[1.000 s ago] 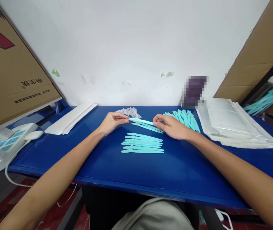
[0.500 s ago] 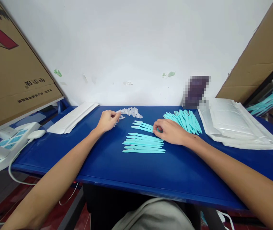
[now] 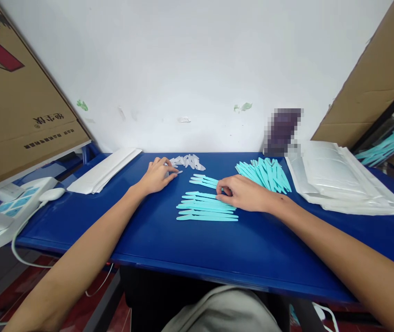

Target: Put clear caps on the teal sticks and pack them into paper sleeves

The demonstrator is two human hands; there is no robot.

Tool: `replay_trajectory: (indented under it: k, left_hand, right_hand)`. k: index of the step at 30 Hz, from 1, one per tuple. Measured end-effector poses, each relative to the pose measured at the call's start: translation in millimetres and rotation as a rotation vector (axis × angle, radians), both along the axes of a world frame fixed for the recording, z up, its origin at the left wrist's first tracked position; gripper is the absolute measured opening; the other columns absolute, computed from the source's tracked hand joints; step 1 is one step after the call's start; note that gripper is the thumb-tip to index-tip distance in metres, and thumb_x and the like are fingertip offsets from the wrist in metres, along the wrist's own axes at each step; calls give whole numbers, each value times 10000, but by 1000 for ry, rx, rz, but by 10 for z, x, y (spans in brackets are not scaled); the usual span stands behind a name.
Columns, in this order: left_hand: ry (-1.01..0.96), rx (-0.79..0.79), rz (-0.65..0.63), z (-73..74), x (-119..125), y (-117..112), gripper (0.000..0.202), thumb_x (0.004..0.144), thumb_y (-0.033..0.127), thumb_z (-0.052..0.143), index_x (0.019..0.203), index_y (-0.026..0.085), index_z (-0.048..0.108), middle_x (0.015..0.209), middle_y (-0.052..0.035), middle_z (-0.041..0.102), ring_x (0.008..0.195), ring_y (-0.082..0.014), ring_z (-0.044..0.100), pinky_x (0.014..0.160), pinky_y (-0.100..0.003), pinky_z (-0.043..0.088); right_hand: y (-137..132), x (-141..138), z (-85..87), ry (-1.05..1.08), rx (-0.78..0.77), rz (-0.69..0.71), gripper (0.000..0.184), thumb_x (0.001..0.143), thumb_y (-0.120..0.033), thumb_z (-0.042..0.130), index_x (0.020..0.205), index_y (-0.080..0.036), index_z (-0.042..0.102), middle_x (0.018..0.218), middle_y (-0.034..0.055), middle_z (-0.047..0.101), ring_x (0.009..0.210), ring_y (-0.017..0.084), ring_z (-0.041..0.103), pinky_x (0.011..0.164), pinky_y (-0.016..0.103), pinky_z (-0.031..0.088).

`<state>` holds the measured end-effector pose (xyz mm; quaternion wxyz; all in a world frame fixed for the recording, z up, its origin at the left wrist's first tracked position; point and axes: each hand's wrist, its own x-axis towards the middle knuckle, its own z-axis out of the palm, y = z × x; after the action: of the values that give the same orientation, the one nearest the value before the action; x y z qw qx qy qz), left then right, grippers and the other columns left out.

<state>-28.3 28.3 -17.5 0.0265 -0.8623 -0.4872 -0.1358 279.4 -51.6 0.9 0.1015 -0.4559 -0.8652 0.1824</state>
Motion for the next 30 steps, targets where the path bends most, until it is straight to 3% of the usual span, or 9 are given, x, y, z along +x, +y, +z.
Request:
replay_trajectory:
  k: [7, 11, 13, 16, 20, 23, 30]
  left_hand:
    - [-278, -132, -149, -34, 142, -36, 170, 878, 284, 631, 949, 224, 773, 985, -96, 734, 1063, -330, 529, 1047, -528, 280]
    - [-398, -75, -113, -20, 186, -68, 274, 882, 232, 611, 1123, 232, 740, 979, -72, 718, 1003, -287, 587, 1024, -475, 329]
    - [-544, -72, -92, -7, 220, -78, 305, 887, 231, 595, 1163, 215, 727, 1013, -76, 715, 978, -257, 618, 982, -423, 391]
    - [-856, -232, -111, 11, 284, -88, 241, 849, 330, 681, 1021, 172, 743, 998, -84, 740, 946, -236, 665, 912, -361, 465]
    - [-1152, -421, -121, 39, 348, -118, 317, 779, 453, 766, 899, 159, 746, 959, -80, 766, 982, -244, 685, 954, -360, 478]
    - [-1177, -429, -70, 66, 363, -145, 354, 758, 491, 781, 900, 166, 775, 928, -67, 770, 960, -235, 674, 938, -356, 482]
    - [-1175, -435, -119, 56, 353, -134, 324, 770, 418, 767, 947, 146, 771, 790, -59, 749, 789, -196, 681, 806, -339, 517]
  right_hand:
    - [4, 25, 66, -35, -49, -62, 251, 866, -466, 600, 812, -231, 670, 553, -18, 516, 463, 140, 413, 515, 311, 301]
    - [-24, 12, 85, -32, -82, -75, 223, 853, -433, 594, 789, -227, 653, 541, -21, 506, 468, 140, 405, 514, 309, 298]
    - [-26, 2, 79, -2, -34, -107, 227, 855, -431, 578, 789, -225, 646, 531, -27, 481, 471, 141, 403, 526, 311, 298]
    - [-6, -6, 54, 52, 72, -153, 254, 877, -438, 538, 818, -221, 657, 539, -27, 461, 491, 148, 410, 549, 314, 306]
    - [31, 5, 14, 97, 237, -129, 273, 893, -434, 527, 820, -210, 665, 750, 42, 604, 654, 179, 523, 635, 323, 364]
    - [41, 19, -5, 117, 249, -148, 271, 912, -435, 525, 841, -209, 657, 861, 66, 677, 709, 192, 568, 664, 329, 383]
    - [32, 36, -14, 168, 108, -157, 270, 956, -465, 484, 945, -229, 615, 802, 28, 742, 549, 158, 561, 590, 317, 378]
